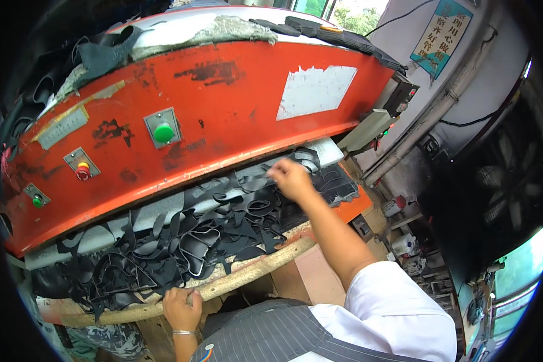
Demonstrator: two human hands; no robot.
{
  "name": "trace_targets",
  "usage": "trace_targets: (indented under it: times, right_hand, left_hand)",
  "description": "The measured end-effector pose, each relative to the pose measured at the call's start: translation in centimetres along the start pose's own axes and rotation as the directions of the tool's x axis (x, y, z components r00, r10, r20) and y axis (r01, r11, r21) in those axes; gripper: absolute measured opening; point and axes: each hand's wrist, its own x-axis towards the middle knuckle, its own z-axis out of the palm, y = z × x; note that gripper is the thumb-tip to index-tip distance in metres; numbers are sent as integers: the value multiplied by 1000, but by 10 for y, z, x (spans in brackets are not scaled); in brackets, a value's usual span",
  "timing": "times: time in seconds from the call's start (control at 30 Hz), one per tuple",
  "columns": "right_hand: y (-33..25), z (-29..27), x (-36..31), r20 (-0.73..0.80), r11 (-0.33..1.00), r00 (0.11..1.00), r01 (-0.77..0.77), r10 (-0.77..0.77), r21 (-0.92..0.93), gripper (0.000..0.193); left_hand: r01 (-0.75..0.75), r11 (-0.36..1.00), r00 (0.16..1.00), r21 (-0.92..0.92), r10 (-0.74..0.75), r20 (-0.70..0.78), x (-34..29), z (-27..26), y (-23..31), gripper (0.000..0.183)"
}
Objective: Cutting out leather patterns for shoes using a hydraulic die-cutting press.
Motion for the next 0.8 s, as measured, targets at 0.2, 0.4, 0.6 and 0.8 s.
trace_targets:
  times: [0.2,0.4,0.6,0.8]
  right_hand:
    - [79,-46,90,10,930,984,-165,178,-327,42]
    - [118,-10,122,129,905,992,63,-9,-420,46]
    - [138,6,125,-61,881,926,332,-372,-336,41]
    - [140,3,124,21,883,943,317,-331,-347,42]
  left_hand:
    - [58,998,997,-22,-57,46,13,2,3,14]
    - [72,997,991,-27,-68,118,32,6,-2,18]
    - [-192,977,939,87,157,306,45,5,-16,14]
    - [-321,939,931,123,289,223,43,9,-21,10]
